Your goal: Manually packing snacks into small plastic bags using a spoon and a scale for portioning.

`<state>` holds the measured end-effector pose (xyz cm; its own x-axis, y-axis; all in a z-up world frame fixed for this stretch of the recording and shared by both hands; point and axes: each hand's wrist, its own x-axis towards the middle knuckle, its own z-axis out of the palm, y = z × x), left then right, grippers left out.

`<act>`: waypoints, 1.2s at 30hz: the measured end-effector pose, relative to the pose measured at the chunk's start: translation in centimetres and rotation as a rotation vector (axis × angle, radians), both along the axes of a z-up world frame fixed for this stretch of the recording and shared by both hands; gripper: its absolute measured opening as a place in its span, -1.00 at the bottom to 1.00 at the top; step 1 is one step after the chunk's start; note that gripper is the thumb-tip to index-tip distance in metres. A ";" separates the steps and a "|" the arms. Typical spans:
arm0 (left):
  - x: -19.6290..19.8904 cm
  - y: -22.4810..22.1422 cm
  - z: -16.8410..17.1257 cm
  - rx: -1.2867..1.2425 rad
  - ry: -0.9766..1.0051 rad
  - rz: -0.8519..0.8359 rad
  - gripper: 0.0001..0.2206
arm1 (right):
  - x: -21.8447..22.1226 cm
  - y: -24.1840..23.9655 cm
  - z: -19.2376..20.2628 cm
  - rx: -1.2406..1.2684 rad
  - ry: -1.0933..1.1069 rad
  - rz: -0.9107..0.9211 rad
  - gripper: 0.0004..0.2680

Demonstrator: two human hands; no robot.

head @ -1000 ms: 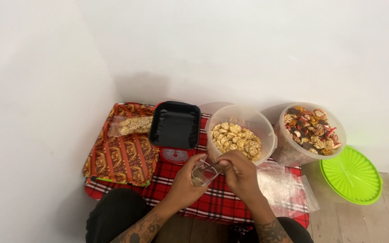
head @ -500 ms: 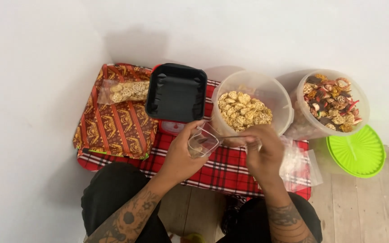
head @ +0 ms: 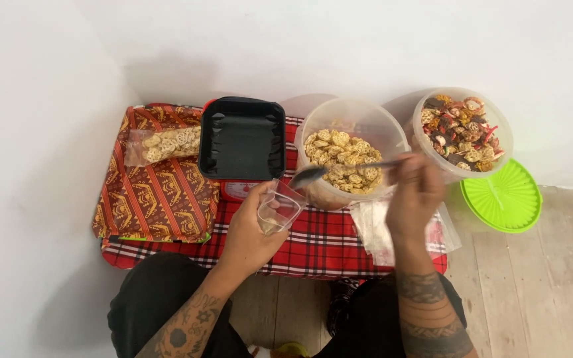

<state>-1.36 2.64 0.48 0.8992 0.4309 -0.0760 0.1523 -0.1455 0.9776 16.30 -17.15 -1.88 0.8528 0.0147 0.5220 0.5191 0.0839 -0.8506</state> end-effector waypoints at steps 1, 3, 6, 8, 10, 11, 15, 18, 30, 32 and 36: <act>-0.2 0.1 0.1 -0.001 0.003 0.000 -0.30 | 0.3 -0.3 0.4 -0.001 0.003 0.000 -0.80; -0.3 0.2 0.1 0.017 0.006 -0.023 -0.31 | 1.1 -1.0 1.2 0.090 -0.050 -0.089 -0.78; -0.5 0.5 0.2 0.042 0.033 -0.039 -0.30 | 1.0 -1.4 3.2 -0.131 -0.133 -0.142 -0.81; -0.4 0.6 0.3 0.043 0.040 -0.041 -0.31 | 1.5 -1.5 2.2 -0.275 -0.153 -0.141 -0.85; -0.4 0.6 0.3 0.046 0.041 -0.041 -0.31 | 1.8 -1.3 1.5 -0.418 -0.178 -0.139 -0.85; -0.3 0.6 0.4 0.048 0.037 -0.035 -0.31 | 1.9 -1.1 1.3 -0.479 -0.175 -0.167 -0.93; -0.4 0.2 0.5 0.064 0.006 -0.033 -0.30 | 0.8 1.0 0.5 -0.717 -0.138 -0.318 -0.95; -0.1 -0.7 0.0 0.059 -0.021 -0.049 -0.27 | -0.3 2.0 0.9 -0.812 -0.091 -0.349 -0.96; 1.2 -2.3 -0.7 0.144 0.078 -0.110 -0.28 | -0.4 0.2 2.6 -0.771 -0.143 -0.229 -0.94; 1.3 -2.3 -0.8 0.166 0.095 -0.103 -0.28 | -0.2 0.7 2.2 -0.707 -0.109 -0.123 -0.94; 1.6 -2.9 -1.1 0.183 0.125 -0.112 -0.27 | -0.4 0.6 2.4 -0.661 -0.073 -0.006 -0.91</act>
<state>0.23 -0.23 -0.62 0.9306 0.3458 -0.1195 0.2433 -0.3409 0.9081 15.86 -16.56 0.56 0.8168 0.3473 0.4607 0.5761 -0.4466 -0.6846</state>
